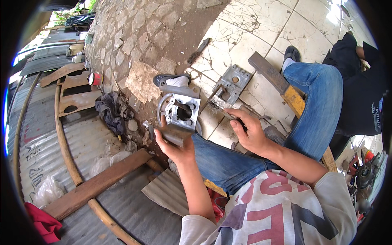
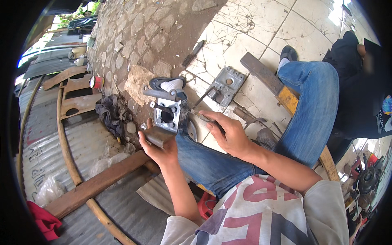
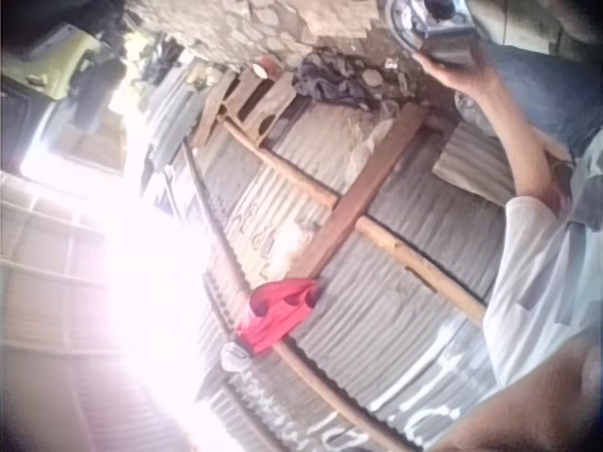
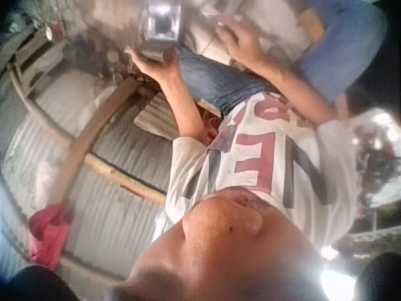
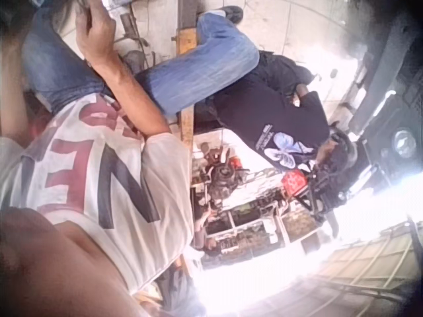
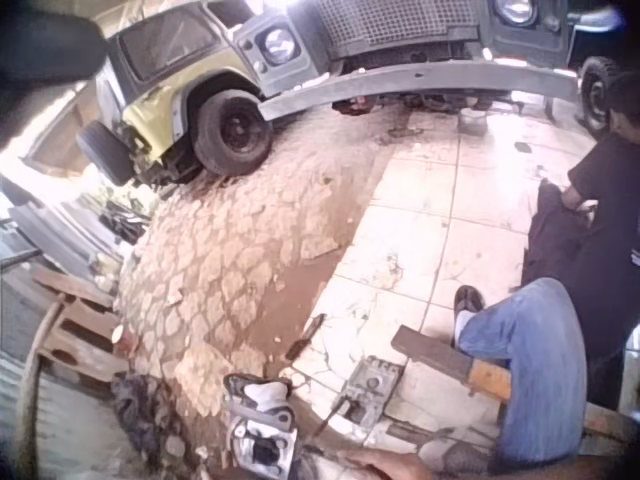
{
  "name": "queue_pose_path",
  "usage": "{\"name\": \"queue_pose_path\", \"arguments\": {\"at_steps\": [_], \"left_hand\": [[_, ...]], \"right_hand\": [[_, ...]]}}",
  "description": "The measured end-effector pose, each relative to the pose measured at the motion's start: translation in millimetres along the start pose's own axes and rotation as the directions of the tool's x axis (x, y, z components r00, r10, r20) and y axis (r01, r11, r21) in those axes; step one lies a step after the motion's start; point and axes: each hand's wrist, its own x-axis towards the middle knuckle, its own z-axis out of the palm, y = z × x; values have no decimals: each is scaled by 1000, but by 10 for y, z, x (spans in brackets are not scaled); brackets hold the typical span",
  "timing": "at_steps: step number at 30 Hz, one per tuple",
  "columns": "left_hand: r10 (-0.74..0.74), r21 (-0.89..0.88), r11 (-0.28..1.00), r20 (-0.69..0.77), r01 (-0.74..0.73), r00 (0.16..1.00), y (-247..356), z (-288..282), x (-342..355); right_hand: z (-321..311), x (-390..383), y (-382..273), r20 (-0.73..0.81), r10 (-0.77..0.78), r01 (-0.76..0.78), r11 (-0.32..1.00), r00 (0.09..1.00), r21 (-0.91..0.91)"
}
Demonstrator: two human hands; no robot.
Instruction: The person sits on the floor and uses a metal rod to scrape and clean the interior surfaces of a metal mechanical housing. They repeatedly insert the rod into openings, rotate the housing, and scrape different internal areas.
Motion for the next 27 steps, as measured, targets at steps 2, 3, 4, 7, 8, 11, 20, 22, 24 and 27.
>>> {"name": "queue_pose_path", "arguments": {"at_steps": [2,3,4,7,8,11,20,22,24,27], "left_hand": [[37,75,997,-46,-34,998,-19,-13,-17],[70,141,989,-115,-54,991,-35,12,-24],[86,157,985,-128,-65,988,-60,45,-43],[122,193,976,-125,-96,985,-83,-51,-79],[121,198,976,-129,-94,984,-94,-38,-100],[113,186,978,-102,-93,988,-152,-32,-171],[52,214,974,91,-71,994,-341,-22,-428],[78,298,946,179,-129,981,-419,-83,-452],[47,326,937,242,-127,969,-389,-83,-481],[-103,299,954,268,19,958,-273,-287,-311]], "right_hand": [[-16,30,-83,44,148,-148,989,988,-9],[34,124,-88,-34,15,-14,1000,999,22],[67,213,-80,-67,-14,16,999,998,29],[138,473,-210,-120,-3,10,998,993,56],[156,546,-216,-117,-32,38,998,993,45],[211,737,-269,-116,-123,115,990,986,-77],[70,1052,-281,119,108,-91,986,987,-141],[-14,1101,-261,126,77,-60,989,989,-132],[-52,1134,-205,138,80,-61,989,987,-138],[-140,1157,-128,156,42,-19,989,987,-149]]}}
